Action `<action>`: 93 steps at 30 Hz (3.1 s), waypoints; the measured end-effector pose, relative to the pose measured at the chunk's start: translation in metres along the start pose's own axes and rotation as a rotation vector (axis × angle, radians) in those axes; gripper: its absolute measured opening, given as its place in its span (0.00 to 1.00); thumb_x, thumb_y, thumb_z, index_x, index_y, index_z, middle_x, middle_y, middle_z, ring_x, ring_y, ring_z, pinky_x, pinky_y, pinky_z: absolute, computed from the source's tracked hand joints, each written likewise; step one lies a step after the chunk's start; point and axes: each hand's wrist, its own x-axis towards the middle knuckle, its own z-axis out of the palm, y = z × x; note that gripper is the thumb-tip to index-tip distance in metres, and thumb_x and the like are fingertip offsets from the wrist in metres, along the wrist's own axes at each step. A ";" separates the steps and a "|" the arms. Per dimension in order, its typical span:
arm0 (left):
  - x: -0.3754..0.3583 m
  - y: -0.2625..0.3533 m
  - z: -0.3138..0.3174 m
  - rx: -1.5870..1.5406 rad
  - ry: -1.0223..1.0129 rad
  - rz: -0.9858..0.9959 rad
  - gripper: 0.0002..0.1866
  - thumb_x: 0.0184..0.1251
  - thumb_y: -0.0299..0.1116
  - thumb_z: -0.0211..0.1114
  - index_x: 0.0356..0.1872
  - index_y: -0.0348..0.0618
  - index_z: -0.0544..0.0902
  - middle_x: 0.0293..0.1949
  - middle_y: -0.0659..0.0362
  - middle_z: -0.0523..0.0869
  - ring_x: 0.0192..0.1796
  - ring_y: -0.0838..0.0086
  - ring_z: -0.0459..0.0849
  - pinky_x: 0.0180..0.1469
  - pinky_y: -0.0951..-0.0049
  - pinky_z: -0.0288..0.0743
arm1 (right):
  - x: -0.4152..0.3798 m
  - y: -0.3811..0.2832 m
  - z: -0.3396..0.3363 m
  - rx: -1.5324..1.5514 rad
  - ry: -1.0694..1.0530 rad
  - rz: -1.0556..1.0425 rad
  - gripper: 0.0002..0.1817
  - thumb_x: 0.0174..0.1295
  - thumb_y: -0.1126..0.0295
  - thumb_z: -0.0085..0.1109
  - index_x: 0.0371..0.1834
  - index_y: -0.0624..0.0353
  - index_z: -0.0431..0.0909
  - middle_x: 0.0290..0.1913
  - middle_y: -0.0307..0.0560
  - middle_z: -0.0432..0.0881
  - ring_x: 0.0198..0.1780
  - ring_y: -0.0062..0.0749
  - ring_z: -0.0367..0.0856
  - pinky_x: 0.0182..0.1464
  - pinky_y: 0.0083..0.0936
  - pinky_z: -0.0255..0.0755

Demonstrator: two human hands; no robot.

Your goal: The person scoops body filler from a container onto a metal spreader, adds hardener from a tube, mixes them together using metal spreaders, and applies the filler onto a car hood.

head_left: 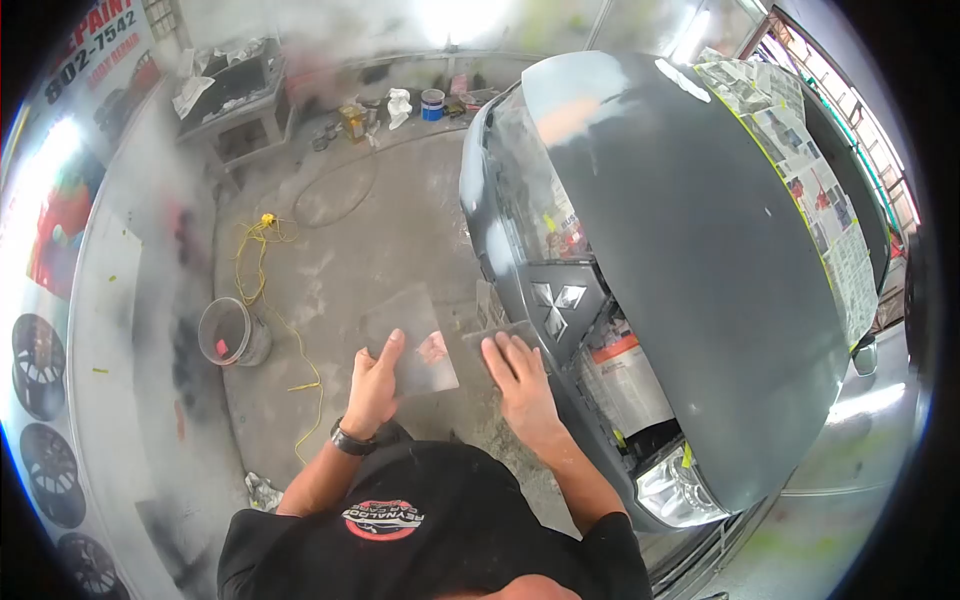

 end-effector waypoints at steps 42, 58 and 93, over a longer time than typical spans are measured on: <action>0.448 0.189 -0.027 0.327 -0.276 0.195 0.23 0.79 0.42 0.65 0.20 0.44 0.78 0.20 0.74 0.72 0.24 0.89 0.64 0.23 0.76 0.54 | 0.453 0.002 0.157 -0.219 0.166 -0.022 0.28 0.62 0.72 0.57 0.68 0.50 0.79 0.69 0.53 0.76 0.69 0.58 0.75 0.70 0.70 0.60; 0.594 0.211 0.041 0.314 -0.452 -0.022 0.17 0.78 0.39 0.67 0.27 0.41 0.81 0.26 0.71 0.79 0.27 0.86 0.74 0.27 0.75 0.67 | 0.536 0.110 0.172 -0.077 0.099 0.307 0.34 0.61 0.77 0.55 0.75 0.50 0.72 0.74 0.53 0.72 0.74 0.57 0.69 0.72 0.67 0.60; 0.852 0.279 0.090 -0.013 -0.802 -0.732 0.14 0.78 0.39 0.65 0.51 0.38 0.84 0.48 0.57 0.89 0.48 0.71 0.88 0.51 0.67 0.83 | 0.783 0.094 0.189 0.452 0.605 0.235 0.29 0.59 0.89 0.60 0.65 0.58 0.81 0.66 0.55 0.80 0.64 0.51 0.81 0.65 0.38 0.75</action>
